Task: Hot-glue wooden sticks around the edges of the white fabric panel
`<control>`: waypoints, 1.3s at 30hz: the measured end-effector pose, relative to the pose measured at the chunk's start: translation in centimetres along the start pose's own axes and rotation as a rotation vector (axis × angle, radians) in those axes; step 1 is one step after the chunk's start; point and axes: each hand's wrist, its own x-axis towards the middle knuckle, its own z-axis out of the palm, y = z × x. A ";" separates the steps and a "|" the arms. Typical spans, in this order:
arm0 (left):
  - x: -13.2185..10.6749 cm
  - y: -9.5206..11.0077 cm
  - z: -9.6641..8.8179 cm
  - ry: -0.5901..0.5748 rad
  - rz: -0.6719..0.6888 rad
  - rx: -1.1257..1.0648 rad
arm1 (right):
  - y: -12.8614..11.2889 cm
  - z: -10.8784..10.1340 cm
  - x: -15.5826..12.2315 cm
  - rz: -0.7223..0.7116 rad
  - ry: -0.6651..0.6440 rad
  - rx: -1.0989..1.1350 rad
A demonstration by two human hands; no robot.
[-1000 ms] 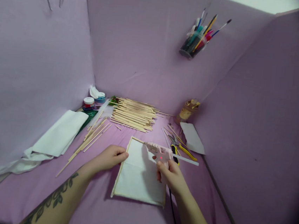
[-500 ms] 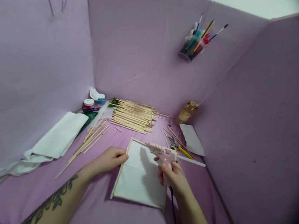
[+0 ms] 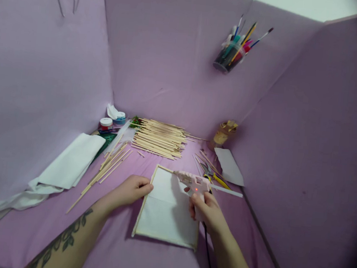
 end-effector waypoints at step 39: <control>0.0 -0.3 -0.1 0.001 0.028 0.017 | -0.7 1.2 -0.5 -0.020 -0.011 0.015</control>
